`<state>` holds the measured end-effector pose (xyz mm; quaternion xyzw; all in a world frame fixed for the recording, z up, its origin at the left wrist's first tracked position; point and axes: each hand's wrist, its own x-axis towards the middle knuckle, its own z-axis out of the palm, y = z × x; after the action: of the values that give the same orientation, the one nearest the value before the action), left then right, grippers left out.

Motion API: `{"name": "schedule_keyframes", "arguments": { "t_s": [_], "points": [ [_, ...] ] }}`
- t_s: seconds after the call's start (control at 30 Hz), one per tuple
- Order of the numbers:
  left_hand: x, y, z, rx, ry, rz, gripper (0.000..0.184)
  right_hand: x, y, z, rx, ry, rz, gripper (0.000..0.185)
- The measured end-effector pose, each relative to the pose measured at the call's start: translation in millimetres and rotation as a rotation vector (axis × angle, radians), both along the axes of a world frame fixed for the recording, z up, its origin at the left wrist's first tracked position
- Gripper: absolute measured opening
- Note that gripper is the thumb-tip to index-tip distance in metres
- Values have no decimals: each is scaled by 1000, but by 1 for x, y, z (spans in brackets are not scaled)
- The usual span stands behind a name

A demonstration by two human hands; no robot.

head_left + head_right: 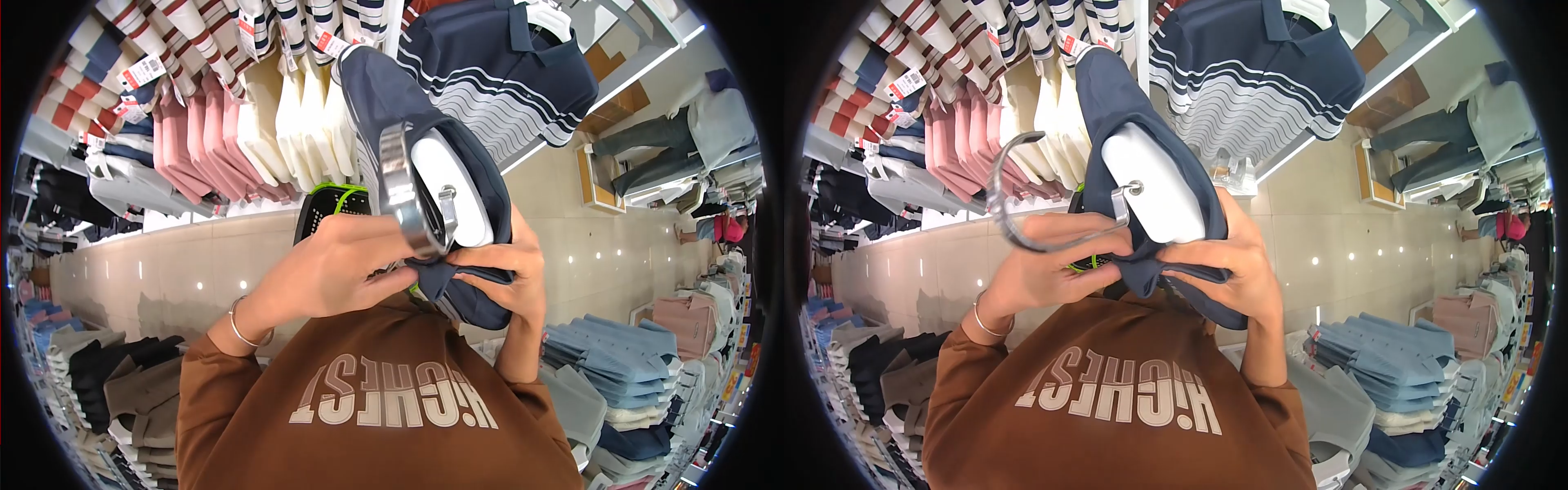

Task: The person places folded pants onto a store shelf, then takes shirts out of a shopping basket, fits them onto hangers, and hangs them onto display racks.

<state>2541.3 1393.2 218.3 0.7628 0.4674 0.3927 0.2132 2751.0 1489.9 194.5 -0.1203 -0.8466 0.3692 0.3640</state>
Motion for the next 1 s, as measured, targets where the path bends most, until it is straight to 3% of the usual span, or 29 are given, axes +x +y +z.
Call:
{"name": "schedule_keyframes", "arguments": {
  "t_s": [0.57, 0.77, 0.9, 1.0],
  "points": [
    [-6, -3, -8, 330, 75, -120, 22, 6, -16, 16, 106, -38, -49, 31],
    [-7, 1, -5, 342, 67, 21, 24, 2, -14, 19, -1, -77, -75, 38],
    [-19, 8, 2, 391, 37, 79, 27, 4, -3, 0, 87, -88, -165, 77],
    [-14, 7, 9, 250, 80, 60, 28, 1, 3, -5, 65, -79, -230, 80]
  ]
}}
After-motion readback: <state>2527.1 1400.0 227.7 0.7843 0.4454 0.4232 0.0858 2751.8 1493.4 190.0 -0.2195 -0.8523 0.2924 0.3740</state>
